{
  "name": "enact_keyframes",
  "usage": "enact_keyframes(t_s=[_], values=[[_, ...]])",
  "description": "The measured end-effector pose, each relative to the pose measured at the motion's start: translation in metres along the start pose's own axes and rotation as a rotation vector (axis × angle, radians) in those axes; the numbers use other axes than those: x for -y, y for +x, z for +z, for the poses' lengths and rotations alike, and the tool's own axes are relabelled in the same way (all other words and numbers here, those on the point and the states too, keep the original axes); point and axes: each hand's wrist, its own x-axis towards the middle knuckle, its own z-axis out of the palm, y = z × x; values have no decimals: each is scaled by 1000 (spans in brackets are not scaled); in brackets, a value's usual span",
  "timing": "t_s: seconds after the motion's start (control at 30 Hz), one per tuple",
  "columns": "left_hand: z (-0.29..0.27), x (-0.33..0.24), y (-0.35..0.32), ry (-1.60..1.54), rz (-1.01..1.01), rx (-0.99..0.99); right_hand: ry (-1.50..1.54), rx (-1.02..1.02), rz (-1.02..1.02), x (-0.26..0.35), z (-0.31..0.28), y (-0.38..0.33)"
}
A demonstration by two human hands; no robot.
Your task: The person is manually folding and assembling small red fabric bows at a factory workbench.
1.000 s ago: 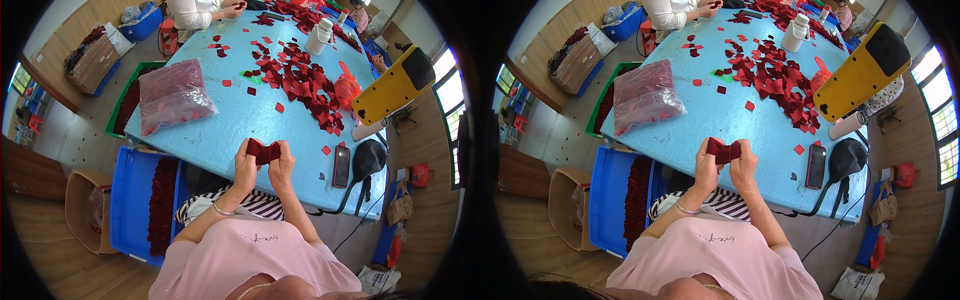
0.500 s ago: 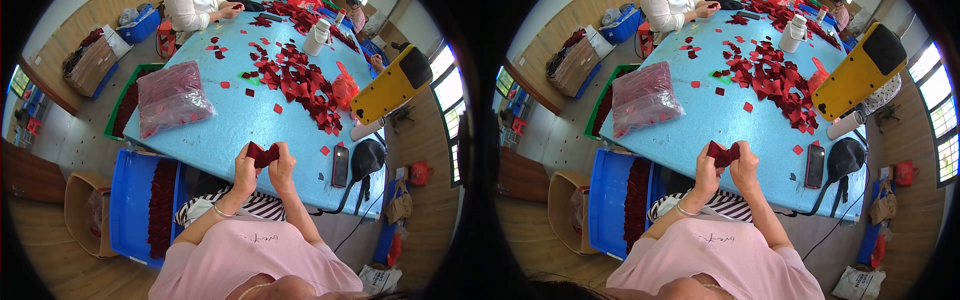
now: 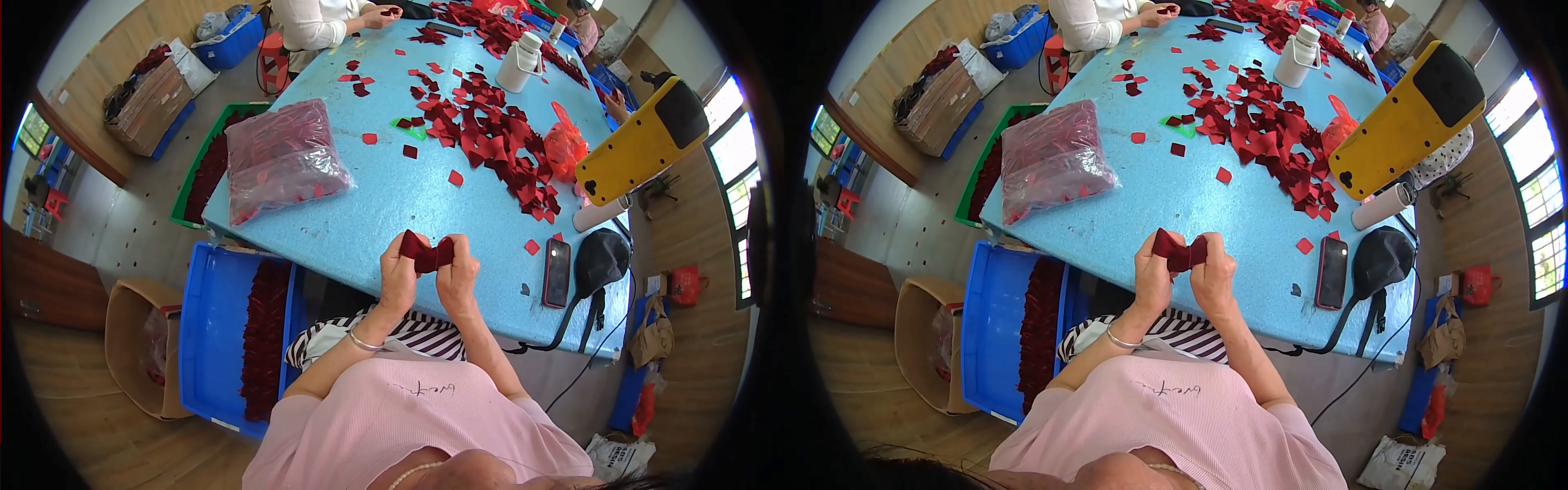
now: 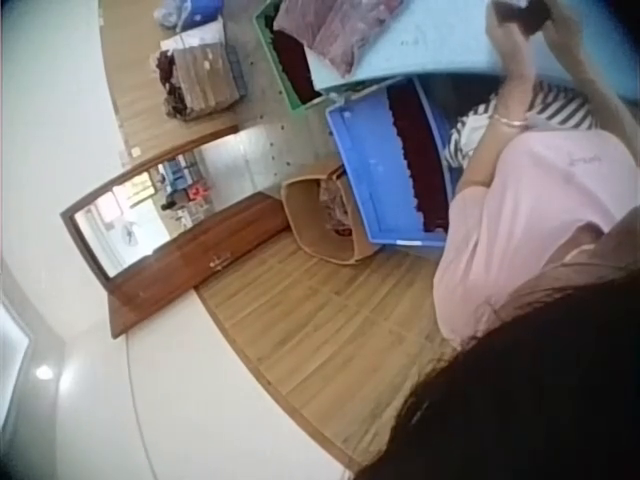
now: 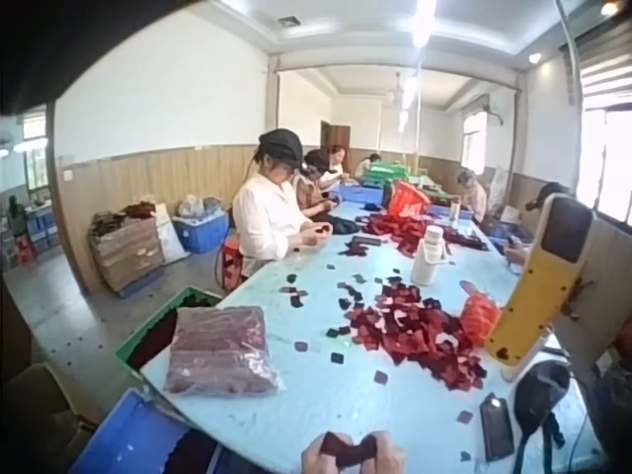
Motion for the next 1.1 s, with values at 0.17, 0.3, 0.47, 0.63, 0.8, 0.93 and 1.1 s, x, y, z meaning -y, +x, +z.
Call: enact_keyframes(t_s=[0.17, 0.3, 0.47, 0.63, 0.8, 0.93, 1.1], values=[[4, -1, -1, -75, -100, -79, 29, -60, -12, 3, 3, 0], [2, 0, 0, -92, -108, -71, 57, -39, 14, -1, 7, 1], [1, -3, -2, -239, -228, -97, 45, -36, 33, 1, 7, 1], [-3, -1, 5, -187, -166, -16, 90, 2, 71, -6, 2, 5], [-9, -1, 11, 51, 16, 167, 176, 108, 158, 2, -9, 12], [-7, -19, 6, 39, -24, 283, 146, 138, 107, 10, -19, 16], [7, -29, -4, -133, -188, 174, 110, 42, 103, 23, -18, 13]])
